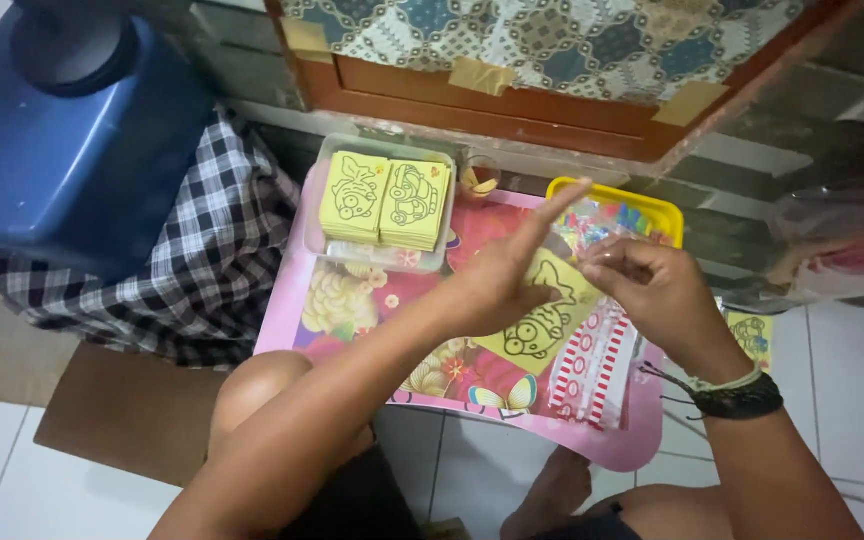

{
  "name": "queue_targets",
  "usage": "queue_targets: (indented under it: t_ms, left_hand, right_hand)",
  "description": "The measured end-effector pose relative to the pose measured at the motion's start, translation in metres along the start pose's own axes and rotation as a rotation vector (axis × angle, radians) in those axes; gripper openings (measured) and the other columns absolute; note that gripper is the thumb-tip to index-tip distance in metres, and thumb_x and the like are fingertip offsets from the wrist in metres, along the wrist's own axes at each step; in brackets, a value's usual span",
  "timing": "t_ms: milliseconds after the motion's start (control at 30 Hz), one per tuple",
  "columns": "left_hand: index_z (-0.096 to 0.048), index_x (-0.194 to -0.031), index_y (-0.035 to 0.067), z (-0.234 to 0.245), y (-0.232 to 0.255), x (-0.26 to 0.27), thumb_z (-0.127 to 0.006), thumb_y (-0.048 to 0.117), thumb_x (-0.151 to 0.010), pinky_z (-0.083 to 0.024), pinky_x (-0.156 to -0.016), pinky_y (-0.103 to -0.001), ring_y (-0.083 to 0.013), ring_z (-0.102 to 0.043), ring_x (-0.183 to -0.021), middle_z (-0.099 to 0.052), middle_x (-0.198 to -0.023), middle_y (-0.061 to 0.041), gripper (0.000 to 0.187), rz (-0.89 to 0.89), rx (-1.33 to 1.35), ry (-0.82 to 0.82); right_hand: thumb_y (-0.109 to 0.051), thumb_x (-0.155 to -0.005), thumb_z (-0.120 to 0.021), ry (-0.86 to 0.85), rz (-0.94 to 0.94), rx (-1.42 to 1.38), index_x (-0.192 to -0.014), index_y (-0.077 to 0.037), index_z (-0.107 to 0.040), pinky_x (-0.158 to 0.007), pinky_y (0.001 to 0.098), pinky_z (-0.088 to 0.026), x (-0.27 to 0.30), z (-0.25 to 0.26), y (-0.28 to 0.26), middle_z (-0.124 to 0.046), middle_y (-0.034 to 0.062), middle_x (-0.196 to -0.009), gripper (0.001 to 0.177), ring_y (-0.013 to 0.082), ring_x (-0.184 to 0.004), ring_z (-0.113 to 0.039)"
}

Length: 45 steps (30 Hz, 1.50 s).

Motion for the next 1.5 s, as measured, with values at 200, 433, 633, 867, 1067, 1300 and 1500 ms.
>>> queue_targets:
  t_ms: [200, 433, 633, 867, 1067, 1300, 1500]
  left_hand:
    - [-0.044, -0.152, 0.027, -0.005, -0.022, -0.007, -0.066, -0.009, -0.090, -0.059, -0.090, -0.061, -0.0558, -0.069, -0.104, -0.065, -0.112, -0.028, 0.075, -0.077, -0.142, -0.069]
    - [-0.061, -0.131, 0.025, 0.015, -0.056, -0.011, -0.071, 0.005, -0.084, -0.056, -0.093, -0.054, -0.0439, -0.071, -0.106, -0.072, -0.108, -0.018, 0.052, -0.025, -0.259, -0.032]
    - [-0.062, -0.128, 0.018, 0.083, -0.058, -0.011, -0.072, -0.005, -0.082, -0.052, -0.098, -0.053, -0.0411, -0.069, -0.111, -0.074, -0.114, -0.015, 0.052, -0.019, -0.314, 0.116]
    - [-0.058, -0.124, 0.041, 0.143, -0.058, 0.007, -0.083, 0.021, -0.085, -0.055, -0.087, -0.050, -0.0372, -0.072, -0.095, -0.074, -0.107, -0.004, 0.050, 0.292, -0.594, 0.296]
    - [-0.055, -0.125, 0.036, 0.127, -0.055, 0.004, -0.077, 0.013, -0.086, -0.054, -0.085, -0.053, -0.0410, -0.071, -0.098, -0.076, -0.107, -0.007, 0.050, 0.270, -0.505, 0.242]
    - [-0.057, -0.124, 0.021, 0.107, -0.038, -0.002, -0.078, 0.000, -0.083, -0.058, -0.078, -0.048, -0.0373, -0.072, -0.091, -0.077, -0.100, -0.008, 0.050, 0.083, -0.411, 0.221]
    - [-0.056, -0.126, 0.019, 0.108, -0.033, 0.000, -0.077, -0.001, -0.083, -0.057, -0.079, -0.050, -0.0387, -0.072, -0.096, -0.076, -0.103, -0.011, 0.051, 0.054, -0.438, 0.185]
  right_hand:
    - [-0.009, -0.085, -0.081, -0.066, 0.219, 0.191, -0.100, -0.006, -0.081, -0.095, 0.0468, -0.052, -0.001, -0.003, -0.020, -0.069, 0.0176, -0.123, 0.015, 0.0352, -0.113, -0.069]
    - [-0.006, -0.083, -0.082, -0.057, 0.389, 0.252, -0.095, -0.005, -0.080, -0.097, 0.0485, -0.053, -0.016, -0.006, -0.039, -0.067, 0.0195, -0.124, 0.012, 0.0383, -0.113, -0.068]
    - [-0.003, -0.101, -0.074, 0.173, 0.333, 0.175, -0.106, -0.002, -0.077, -0.096, 0.0397, -0.052, -0.050, 0.057, 0.012, -0.072, 0.0173, -0.114, 0.005, 0.0322, -0.110, -0.070]
    - [-0.009, -0.090, -0.072, 0.078, -0.022, 0.603, -0.106, -0.006, -0.078, -0.086, 0.0495, -0.055, -0.087, 0.041, 0.176, -0.075, 0.0191, -0.098, 0.018, 0.0431, -0.100, -0.072]
    - [-0.015, -0.089, -0.074, -0.031, 0.072, 0.605, -0.106, -0.011, -0.078, -0.090, 0.0514, -0.055, -0.107, -0.020, 0.158, -0.074, 0.0152, -0.097, 0.018, 0.0430, -0.100, -0.070]
    - [-0.019, -0.091, -0.070, -0.066, -0.017, 0.592, -0.094, -0.019, -0.079, -0.092, 0.0494, -0.057, -0.122, -0.055, 0.187, -0.077, 0.0102, -0.091, 0.010, 0.0386, -0.099, -0.073]
    - [-0.017, -0.087, -0.067, 0.048, -0.147, 0.425, -0.099, -0.017, -0.079, -0.088, 0.0486, -0.056, -0.112, 0.015, 0.170, -0.076, 0.0127, -0.089, 0.016, 0.0389, -0.096, -0.072]
Point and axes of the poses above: each hand's wrist, its own x-axis away from the middle knuckle, its own z-axis out of the back of the hand, y = z × x, the point moved 8 cm from there along -x, towards the middle knuckle
